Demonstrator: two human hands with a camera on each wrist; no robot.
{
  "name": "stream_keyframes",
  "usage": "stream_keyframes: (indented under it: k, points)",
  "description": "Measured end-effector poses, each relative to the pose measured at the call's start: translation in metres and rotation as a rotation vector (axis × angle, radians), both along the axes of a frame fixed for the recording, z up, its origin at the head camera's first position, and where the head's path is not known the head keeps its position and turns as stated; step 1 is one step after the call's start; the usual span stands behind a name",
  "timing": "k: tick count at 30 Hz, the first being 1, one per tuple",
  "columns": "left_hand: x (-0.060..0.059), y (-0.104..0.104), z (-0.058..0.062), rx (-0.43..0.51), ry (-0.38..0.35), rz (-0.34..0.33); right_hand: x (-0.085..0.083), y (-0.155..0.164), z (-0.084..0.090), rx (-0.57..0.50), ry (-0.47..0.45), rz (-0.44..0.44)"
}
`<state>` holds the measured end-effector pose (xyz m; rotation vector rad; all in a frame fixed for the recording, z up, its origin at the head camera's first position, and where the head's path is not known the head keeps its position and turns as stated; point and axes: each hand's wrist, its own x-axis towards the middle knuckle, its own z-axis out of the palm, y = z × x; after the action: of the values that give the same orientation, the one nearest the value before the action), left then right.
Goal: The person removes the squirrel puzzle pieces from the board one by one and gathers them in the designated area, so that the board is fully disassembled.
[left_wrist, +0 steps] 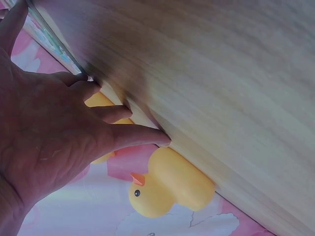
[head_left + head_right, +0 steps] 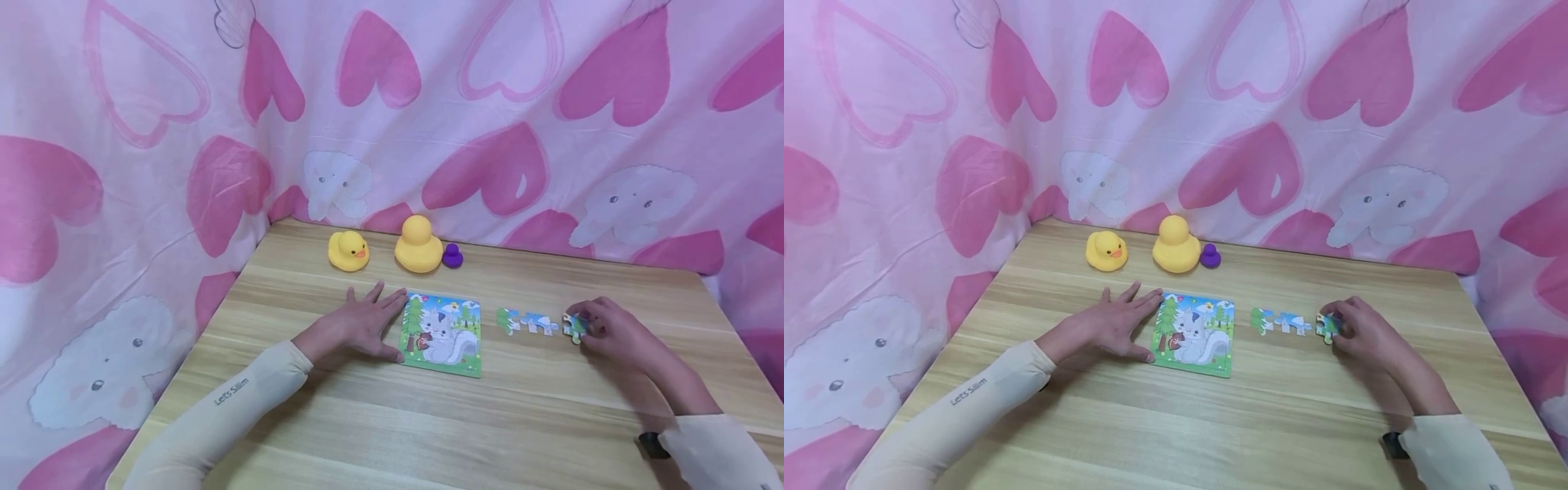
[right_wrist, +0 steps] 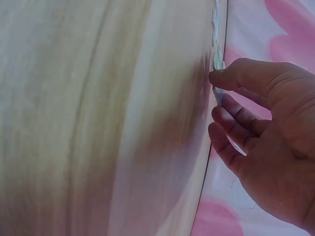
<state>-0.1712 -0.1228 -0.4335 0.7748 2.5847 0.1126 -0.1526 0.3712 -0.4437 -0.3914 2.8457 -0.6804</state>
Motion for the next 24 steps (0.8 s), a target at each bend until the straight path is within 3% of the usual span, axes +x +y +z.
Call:
stream_keyframes:
  k: [12, 20, 24]
  points:
    - [0.0, 0.003, -0.001, 0.01, -0.015, 0.007, -0.006, 0.005, -0.001, 0.046, 0.011, 0.1]
    - [-0.001, 0.001, -0.001, 0.009, -0.022, 0.006, -0.011, -0.008, 0.01, 0.086, 0.067, 0.157]
    - [0.0, 0.0, 0.0, 0.003, -0.022, 0.004, -0.01, -0.029, 0.012, -0.015, 0.104, 0.13]
